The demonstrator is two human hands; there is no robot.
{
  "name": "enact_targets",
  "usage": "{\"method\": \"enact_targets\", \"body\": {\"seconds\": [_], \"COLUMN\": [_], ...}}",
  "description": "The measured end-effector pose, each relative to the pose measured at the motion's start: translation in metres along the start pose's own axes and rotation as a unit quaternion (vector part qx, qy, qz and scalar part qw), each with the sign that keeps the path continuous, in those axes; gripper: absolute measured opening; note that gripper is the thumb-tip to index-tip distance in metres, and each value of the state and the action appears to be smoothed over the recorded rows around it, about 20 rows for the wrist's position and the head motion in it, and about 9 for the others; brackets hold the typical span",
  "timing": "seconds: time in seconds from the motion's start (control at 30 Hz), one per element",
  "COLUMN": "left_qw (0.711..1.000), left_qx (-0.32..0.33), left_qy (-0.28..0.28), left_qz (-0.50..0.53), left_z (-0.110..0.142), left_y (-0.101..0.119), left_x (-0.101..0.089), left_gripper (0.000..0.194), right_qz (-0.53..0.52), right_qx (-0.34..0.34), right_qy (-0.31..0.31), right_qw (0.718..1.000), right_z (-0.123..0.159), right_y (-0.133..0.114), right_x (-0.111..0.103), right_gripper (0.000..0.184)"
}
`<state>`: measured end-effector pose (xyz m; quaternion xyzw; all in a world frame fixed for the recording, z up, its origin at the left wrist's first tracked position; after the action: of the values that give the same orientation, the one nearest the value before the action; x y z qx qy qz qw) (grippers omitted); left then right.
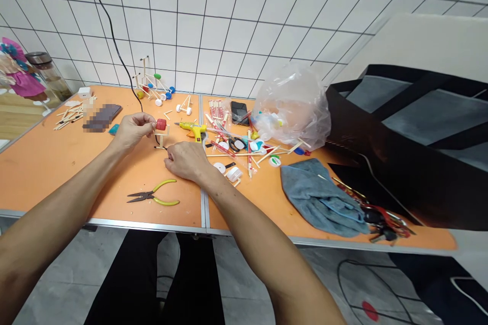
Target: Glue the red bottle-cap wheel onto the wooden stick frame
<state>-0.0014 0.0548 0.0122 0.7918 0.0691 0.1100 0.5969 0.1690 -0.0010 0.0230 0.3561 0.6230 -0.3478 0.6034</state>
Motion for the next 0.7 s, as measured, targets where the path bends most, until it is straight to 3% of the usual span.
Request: {"method": "enact_targets", "body": {"seconds": [0.43, 0.7], "left_qw": [1.000, 0.999], "left_qx": [-0.007, -0.001], "left_qy": [-0.016, 0.011], "left_qz": [0.017, 0.047], "left_z": [-0.001, -0.004], "left_y": [0.005, 0.009], "left_x": [-0.003, -0.010], "left_gripper": [0.018, 0.018], "right_qz": [0.002, 0.000], "right_qx": [0.033, 0.026], "right_qy": [0.020, 0.010], "right_qw": [0.999, 1.000], "right_z": [-0.001, 0.001], "right_y": [0.005, 0.003], "right_x": [-0.001, -0.001], "right_gripper": [0.040, 0.037]}}
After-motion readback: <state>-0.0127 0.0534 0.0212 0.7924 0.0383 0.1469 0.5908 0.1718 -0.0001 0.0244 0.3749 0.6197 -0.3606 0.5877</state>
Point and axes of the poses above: each hand's wrist, its own z-axis away from the middle knuckle, its own x-axis out of the palm, y = z × x, the point moved 5 cm from there along -z, towards the middle knuckle, and after that the axes turned 8 degrees about y, right-handed, at the moved point
